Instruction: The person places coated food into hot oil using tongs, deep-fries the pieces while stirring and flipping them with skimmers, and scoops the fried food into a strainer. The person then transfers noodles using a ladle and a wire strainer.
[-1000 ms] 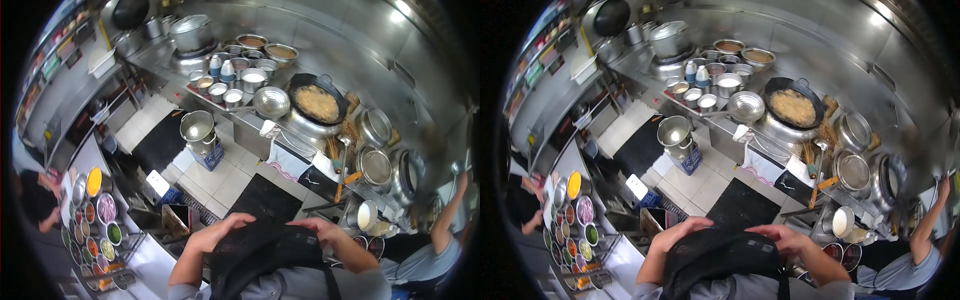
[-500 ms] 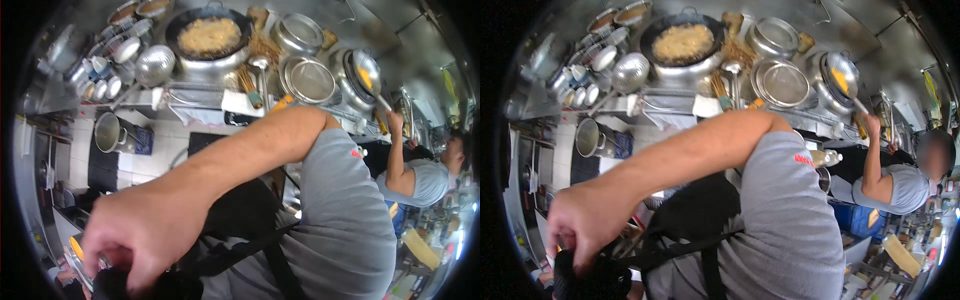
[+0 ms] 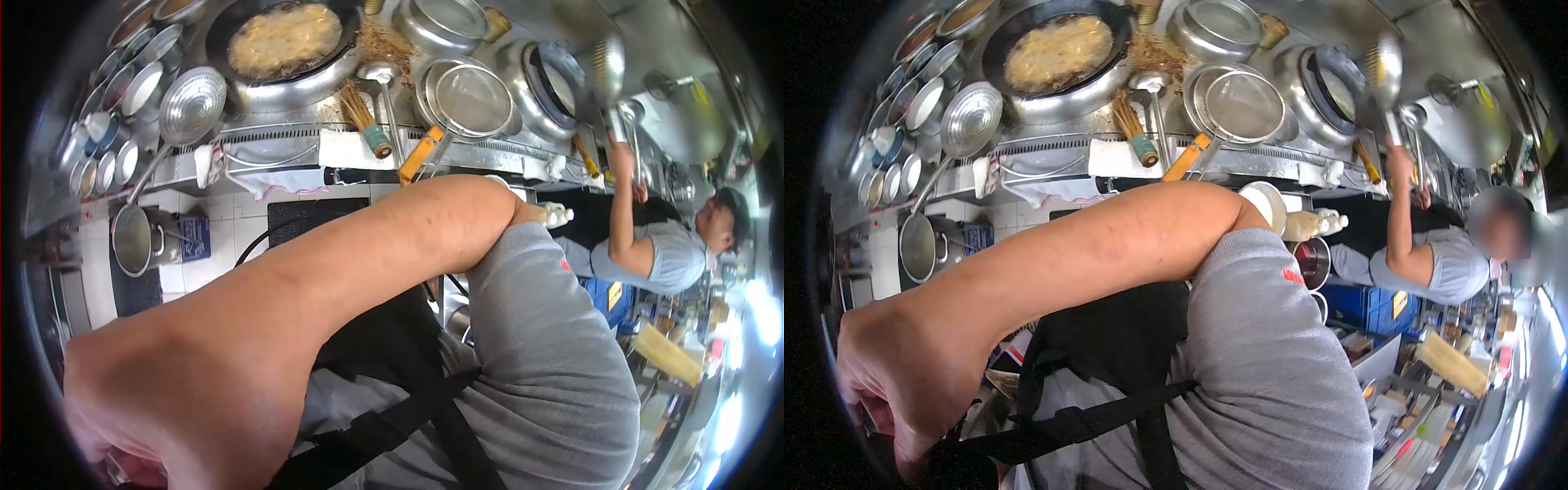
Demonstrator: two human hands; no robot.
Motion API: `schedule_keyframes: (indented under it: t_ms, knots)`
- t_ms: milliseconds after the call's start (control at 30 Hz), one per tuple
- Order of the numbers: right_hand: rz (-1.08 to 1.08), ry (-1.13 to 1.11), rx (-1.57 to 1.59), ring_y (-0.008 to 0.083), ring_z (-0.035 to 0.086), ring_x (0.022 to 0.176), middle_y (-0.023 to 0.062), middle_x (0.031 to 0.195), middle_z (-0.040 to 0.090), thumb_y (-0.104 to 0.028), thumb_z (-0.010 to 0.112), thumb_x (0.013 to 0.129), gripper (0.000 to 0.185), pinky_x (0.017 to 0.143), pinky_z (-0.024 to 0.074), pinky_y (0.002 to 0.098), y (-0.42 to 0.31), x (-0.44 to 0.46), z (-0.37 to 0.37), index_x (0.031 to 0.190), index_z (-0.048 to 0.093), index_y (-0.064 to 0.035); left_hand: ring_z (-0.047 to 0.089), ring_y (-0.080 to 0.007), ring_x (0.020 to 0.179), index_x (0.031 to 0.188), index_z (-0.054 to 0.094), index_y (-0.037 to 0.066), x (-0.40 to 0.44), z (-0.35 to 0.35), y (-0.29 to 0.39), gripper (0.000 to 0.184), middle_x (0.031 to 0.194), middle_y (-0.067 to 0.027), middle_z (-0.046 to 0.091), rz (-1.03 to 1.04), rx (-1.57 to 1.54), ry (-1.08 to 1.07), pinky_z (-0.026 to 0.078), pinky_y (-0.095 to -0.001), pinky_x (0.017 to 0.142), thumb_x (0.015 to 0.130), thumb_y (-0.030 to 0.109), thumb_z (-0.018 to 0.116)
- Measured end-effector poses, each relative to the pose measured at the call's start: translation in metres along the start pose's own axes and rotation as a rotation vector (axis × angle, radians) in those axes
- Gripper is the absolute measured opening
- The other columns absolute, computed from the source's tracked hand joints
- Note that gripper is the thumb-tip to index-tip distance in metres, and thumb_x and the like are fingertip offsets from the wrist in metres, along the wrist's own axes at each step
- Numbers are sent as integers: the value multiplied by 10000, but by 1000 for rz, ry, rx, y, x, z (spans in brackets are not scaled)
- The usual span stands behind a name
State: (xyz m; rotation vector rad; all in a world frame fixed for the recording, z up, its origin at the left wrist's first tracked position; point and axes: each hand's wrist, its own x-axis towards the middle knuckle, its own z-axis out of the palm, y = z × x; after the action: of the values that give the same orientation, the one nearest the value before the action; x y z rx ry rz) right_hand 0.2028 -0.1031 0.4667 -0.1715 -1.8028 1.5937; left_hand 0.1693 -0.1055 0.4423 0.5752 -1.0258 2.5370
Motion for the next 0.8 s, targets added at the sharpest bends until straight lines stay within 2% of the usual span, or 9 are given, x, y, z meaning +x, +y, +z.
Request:
schedule_keyframes:
  t_ms: [33,100,200,333,433,533,700,733,800]
  knots:
    - [-6,28,-7,154,654,706,64,784,698,-294,861,728,400,639,516,283,2,5,-4,945,701,1,559,-56,957,1315,469,-62,-2,0,-8,389,959,-27,549,-18,-16,19,464,-200,958,970,38,619]
    - [-18,83,-18,152,643,698,63,776,686,-278,850,741,403,632,509,284,8,18,-13,970,688,12,547,-51,890,1339,455,-71,0,1,-27,430,935,-22,536,-55,-175,204,462,-178,857,966,48,634]
    - [-26,138,-51,149,626,687,61,764,667,-253,833,760,408,621,499,285,9,40,-25,1007,668,28,548,-50,865,1370,441,-67,15,-18,-41,485,937,-22,536,-175,-341,186,456,-166,793,956,64,656]
    - [-44,232,-71,144,604,671,59,749,643,-220,811,786,417,607,485,286,11,61,-36,1057,642,49,549,-52,848,1393,437,-52,35,-45,-49,522,945,-22,532,-284,-306,265,454,-165,756,944,68,676]
    - [-58,320,-79,141,588,660,57,737,624,-195,794,806,425,596,475,287,16,73,-44,1095,622,65,547,-48,837,1386,450,-50,43,-53,-64,525,933,-19,532,-261,-443,402,454,-168,742,934,70,690]
    - [-67,404,-91,138,572,649,55,725,605,-171,777,826,433,585,465,289,16,76,-50,1132,602,81,545,-44,821,1363,466,-62,41,-51,-77,510,905,-15,531,-267,-301,494,450,-169,735,927,66,697]
    - [-118,537,-84,132,544,630,52,705,574,-130,749,858,449,567,448,290,18,70,-50,1195,569,108,545,-35,847,1361,466,-64,27,-58,-75,513,947,-19,539,-527,-699,567,448,-166,763,923,63,700]
    - [-132,560,-86,131,539,626,52,701,568,-121,744,865,453,564,444,291,17,67,-52,1207,563,113,545,-35,847,1361,466,-64,23,-63,-72,513,947,-19,539,-545,-709,583,448,-166,763,923,63,700]
    - [-160,605,-98,129,528,618,51,693,556,-105,732,878,460,556,438,291,13,62,-49,1232,550,124,552,-46,858,1352,473,-59,23,-70,-63,502,959,-27,546,-740,-684,550,452,-176,773,919,57,698]
